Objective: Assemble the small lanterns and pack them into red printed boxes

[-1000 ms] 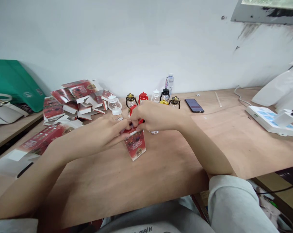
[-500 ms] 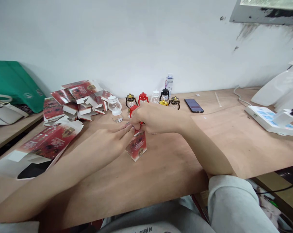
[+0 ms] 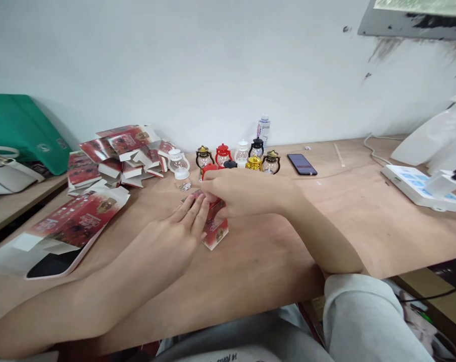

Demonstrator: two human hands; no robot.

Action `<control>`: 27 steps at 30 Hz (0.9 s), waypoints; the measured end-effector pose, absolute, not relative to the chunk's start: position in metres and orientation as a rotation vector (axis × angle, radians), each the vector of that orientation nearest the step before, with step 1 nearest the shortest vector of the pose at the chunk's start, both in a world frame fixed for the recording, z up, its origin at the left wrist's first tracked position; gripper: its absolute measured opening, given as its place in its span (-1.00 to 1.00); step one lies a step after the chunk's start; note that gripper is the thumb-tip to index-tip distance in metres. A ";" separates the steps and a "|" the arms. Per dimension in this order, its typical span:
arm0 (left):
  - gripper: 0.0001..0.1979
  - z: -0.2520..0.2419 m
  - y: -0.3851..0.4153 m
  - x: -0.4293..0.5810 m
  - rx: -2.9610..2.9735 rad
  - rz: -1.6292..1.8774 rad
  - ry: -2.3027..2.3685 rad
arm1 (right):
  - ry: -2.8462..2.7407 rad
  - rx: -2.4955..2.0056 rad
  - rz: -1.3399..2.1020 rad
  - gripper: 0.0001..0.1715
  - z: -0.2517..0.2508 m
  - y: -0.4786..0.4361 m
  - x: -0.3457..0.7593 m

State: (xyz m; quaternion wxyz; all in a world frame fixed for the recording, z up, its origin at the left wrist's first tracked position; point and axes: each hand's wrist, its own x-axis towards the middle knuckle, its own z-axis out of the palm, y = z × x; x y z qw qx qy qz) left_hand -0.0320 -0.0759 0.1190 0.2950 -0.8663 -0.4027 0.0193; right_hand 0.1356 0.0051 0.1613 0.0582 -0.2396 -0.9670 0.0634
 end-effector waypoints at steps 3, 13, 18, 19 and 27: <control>-0.55 0.128 -0.076 -0.039 -2.334 0.107 -1.104 | -2.934 -0.775 0.113 -0.75 0.153 0.002 0.123; -0.49 0.144 -0.043 -0.087 -2.214 0.065 -1.285 | -2.389 -0.958 0.428 -0.77 0.118 0.044 0.092; -0.38 0.160 -0.043 -0.102 -2.289 -0.104 -1.399 | -1.707 -1.004 1.184 -0.74 0.128 0.082 0.114; -0.36 0.162 -0.044 -0.103 -2.307 -0.152 -1.412 | -1.602 -0.984 1.287 -0.73 0.130 0.086 0.118; -0.30 0.164 -0.045 -0.076 -2.437 -0.411 -1.314 | -1.461 -0.879 1.458 -0.75 0.138 0.085 0.125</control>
